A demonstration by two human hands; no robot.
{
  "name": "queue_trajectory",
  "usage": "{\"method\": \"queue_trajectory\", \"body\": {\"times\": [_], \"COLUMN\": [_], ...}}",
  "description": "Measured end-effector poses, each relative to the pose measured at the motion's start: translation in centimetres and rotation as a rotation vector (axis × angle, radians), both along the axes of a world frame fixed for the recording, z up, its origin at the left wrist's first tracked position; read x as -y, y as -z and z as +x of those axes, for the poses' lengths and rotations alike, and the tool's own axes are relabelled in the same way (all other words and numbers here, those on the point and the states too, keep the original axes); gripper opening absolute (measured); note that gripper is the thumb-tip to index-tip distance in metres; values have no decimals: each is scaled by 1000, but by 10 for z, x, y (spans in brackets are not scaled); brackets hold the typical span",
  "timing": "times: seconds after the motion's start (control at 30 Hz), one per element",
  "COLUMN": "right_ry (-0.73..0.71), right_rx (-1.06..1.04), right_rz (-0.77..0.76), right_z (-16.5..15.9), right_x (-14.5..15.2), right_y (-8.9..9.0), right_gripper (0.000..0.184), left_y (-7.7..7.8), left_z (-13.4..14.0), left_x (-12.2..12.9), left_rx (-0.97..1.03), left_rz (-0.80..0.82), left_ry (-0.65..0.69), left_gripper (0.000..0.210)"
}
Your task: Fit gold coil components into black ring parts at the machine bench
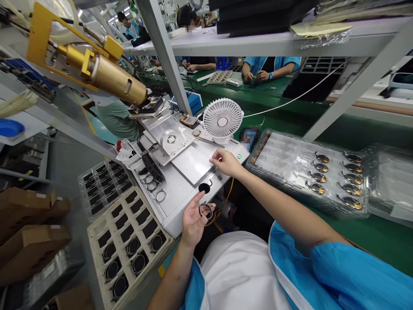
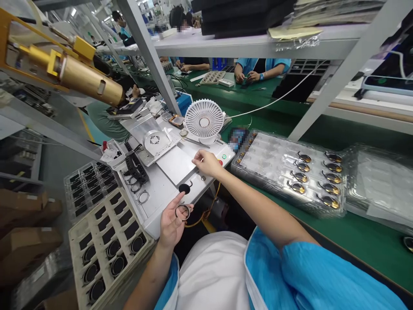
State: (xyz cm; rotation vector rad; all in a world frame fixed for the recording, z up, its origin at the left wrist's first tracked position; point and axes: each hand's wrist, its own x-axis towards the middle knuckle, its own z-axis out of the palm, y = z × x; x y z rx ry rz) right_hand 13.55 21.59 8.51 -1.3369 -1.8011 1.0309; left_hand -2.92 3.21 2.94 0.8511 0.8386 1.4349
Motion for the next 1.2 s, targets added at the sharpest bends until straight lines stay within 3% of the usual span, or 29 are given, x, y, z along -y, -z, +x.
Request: {"method": "queue_trajectory", "body": {"times": [0.13, 0.27, 0.33, 0.47, 0.57, 0.73, 0.93, 1.0, 1.2], "right_ry": [126, 232, 147, -81, -44, 47, -89, -97, -145], "right_rx": [109, -29, -166, -371, -526, -660, -641, -626, -621], "right_rz": [-65, 27, 17, -212, -333, -450, -555, -570, -644], "right_z": [0, 13, 16, 13, 6, 6, 19, 22, 30], "right_x": [-16, 21, 54, 108, 117, 104, 104, 105, 105], "right_y": [5, 17, 24, 36, 40, 36, 25, 25, 25], "right_gripper": [25, 31, 28, 36, 43, 39, 41, 39, 41], "left_y": [-3, 0, 4, 14, 18, 16, 7, 7, 8], "left_z": [-4, -3, 0, 12, 19, 23, 19, 16, 6], "left_x": [12, 26, 29, 27, 19, 12, 18, 18, 13], "left_rx": [-123, -372, -564, -940, -1081, -1075, -693, -646, -902], "left_rz": [71, 115, 136, 285, 353, 411, 268, 263, 434], "left_ry": [-10, -49, -84, -71, -25, 63, 84, 102, 136], "left_gripper": [80, 81, 85, 94, 93, 92, 83, 80, 76]}}
